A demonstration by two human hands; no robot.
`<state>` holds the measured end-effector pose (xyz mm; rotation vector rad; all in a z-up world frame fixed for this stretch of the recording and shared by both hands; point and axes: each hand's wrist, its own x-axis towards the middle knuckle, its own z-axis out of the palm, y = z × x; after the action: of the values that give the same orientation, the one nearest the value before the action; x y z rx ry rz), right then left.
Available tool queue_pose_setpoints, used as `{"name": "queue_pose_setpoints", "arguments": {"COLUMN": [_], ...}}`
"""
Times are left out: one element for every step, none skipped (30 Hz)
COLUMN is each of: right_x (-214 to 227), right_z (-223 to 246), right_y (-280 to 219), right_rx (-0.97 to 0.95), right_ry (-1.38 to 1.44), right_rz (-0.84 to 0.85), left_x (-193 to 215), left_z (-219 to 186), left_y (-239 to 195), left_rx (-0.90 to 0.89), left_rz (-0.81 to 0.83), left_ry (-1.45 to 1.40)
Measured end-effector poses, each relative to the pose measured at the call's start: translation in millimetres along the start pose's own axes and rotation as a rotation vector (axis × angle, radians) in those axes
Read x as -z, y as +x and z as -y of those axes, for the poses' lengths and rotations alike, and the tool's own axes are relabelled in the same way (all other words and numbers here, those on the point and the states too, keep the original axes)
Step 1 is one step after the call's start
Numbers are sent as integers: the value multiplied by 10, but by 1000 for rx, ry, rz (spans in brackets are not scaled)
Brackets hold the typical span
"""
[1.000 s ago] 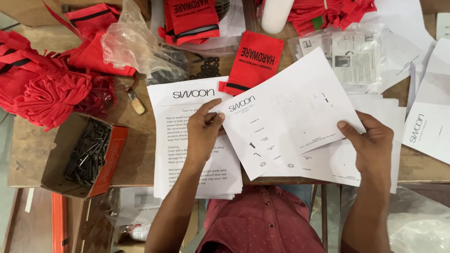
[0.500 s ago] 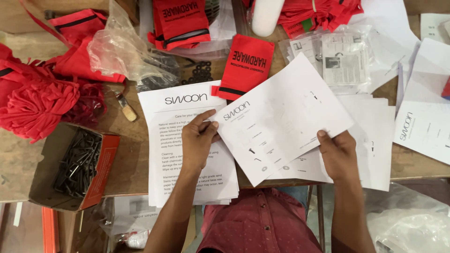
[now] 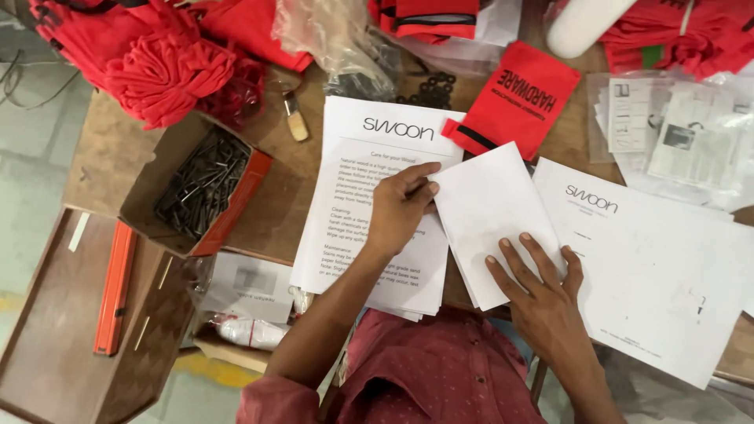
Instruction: The person organizes and sorts instructional documents and hardware components on a workbench, placing papers into envelopes and arranging red textile bags.
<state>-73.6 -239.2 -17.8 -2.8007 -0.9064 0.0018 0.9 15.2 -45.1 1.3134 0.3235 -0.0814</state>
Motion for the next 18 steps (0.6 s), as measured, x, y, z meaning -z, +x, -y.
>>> {"name": "queue_pose_setpoints", "arguments": {"right_x": [-8, -17, -23, -29, -34, -25, -15, -5, 45, 95, 147, 210, 274, 339, 390, 441, 490, 491], "right_z": [6, 8, 13, 15, 19, 26, 34, 40, 52, 63, 72, 49, 26, 1, -43, -91, -137, -170], "right_y": [0, 0, -3, -6, -9, -1, 8, 17, 37, 55, 73, 91, 106, 121, 177, 231, 272, 375], "right_rx": [-7, -14, -12, -13, -15, -16, -21, -26, -29, -3, 23, 21, 61, 100, 92, 98, 102, 92], "right_ry": [-7, -15, -14, -17, -21, -21, -30, -40, -41, 1, 40, 38, 110, 181, 178, 249, 319, 317], "right_rz": [-3, -6, -4, -6, -10, -10, 12, 33, 32, 31, 28, 27, 1, -25, -28, -18, -7, -9], "left_x": [-2, -8, -6, -7, -10, -11, -14, -18, -19, -21, -25, -30, -37, -48, -53, -61, -70, -76], "left_z": [3, 8, 12, 16, 16, 16, 12, 8, -6, -20, -34, -48, -63, -77, -96, -112, -119, -108], "left_y": [1, 4, 0, -3, 0, -6, -5, -4, -10, -17, -23, -33, -40, -46, -51, -56, -68, -65], "left_rx": [-7, -14, -13, -6, 1, 1, -9, -18, -18, -18, -20, -21, -22, -23, -23, -35, -46, -45], "left_rz": [9, 18, 16, 15, 18, 18, 23, 27, 30, 24, 18, 21, 10, -1, 7, -13, -33, -24], "left_ry": [24, 48, 47, 45, 43, 44, 44, 45, 45, 78, 110, 109, 101, 93, 94, 156, 217, 217]}}
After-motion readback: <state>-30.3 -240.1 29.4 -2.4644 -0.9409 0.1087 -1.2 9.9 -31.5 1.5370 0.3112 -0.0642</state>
